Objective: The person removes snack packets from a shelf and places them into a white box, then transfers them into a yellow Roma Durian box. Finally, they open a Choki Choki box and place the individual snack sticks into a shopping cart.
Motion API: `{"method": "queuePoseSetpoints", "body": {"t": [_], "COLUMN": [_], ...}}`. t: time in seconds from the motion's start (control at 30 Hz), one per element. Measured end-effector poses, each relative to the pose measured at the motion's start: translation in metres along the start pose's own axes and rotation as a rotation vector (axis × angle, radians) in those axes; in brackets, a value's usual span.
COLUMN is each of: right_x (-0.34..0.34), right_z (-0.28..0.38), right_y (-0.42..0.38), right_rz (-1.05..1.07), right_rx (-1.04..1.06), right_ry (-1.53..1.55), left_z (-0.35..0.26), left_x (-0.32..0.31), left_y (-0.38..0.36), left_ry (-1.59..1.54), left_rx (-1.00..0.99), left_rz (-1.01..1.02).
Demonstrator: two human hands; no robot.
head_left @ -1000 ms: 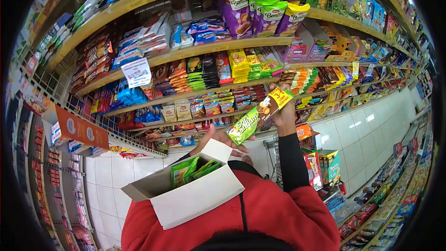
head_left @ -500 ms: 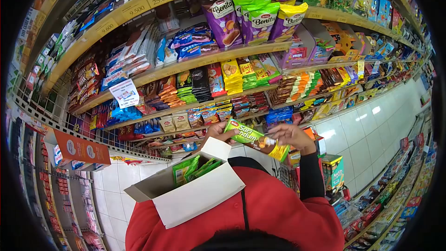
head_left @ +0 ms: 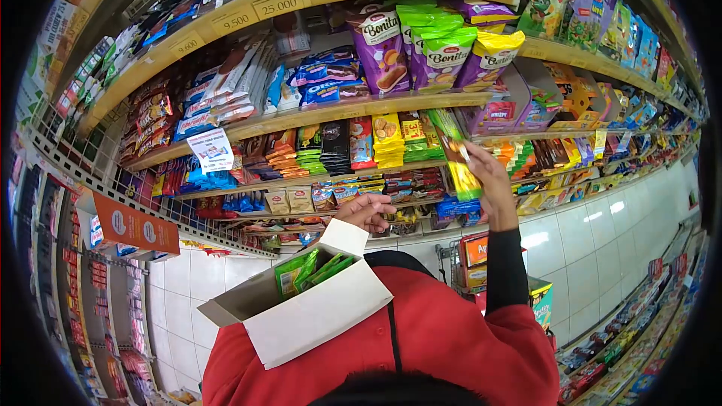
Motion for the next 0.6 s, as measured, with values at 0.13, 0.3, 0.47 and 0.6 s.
{"method": "queuePoseSetpoints", "body": {"t": [0.13, 0.3, 0.47, 0.6], "right_x": [-0.025, -0.044, -0.034, -0.034], "right_z": [-0.018, -0.028, -0.044, -0.051], "right_y": [0.066, 0.109, 0.122, 0.126], "right_rz": [-0.063, -0.061, -0.144, -0.214], "right_rx": [0.037, 0.145, 0.190, 0.245], "right_ry": [-0.074, -0.329, -0.574, -0.672], "left_z": [-0.003, -0.006, -0.008, -0.004], "left_x": [-0.004, 0.003, 0.009, 0.011], "left_y": [-0.002, -0.005, -0.010, -0.012], "left_ry": [-0.003, 0.002, -0.030, -0.005], "left_rx": [0.023, 0.004, -0.010, -0.010], "left_rz": [0.019, 0.014, -0.007, -0.010]}}
Point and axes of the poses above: each hand's wrist, its own y-axis towards the middle knuckle, its own x-axis out of the back of the hand, z = x × y, the point moved 9 cm from there along y, towards the middle knuckle, and after that the axes turned 7 degrees about -z, right-handed, at the moved point
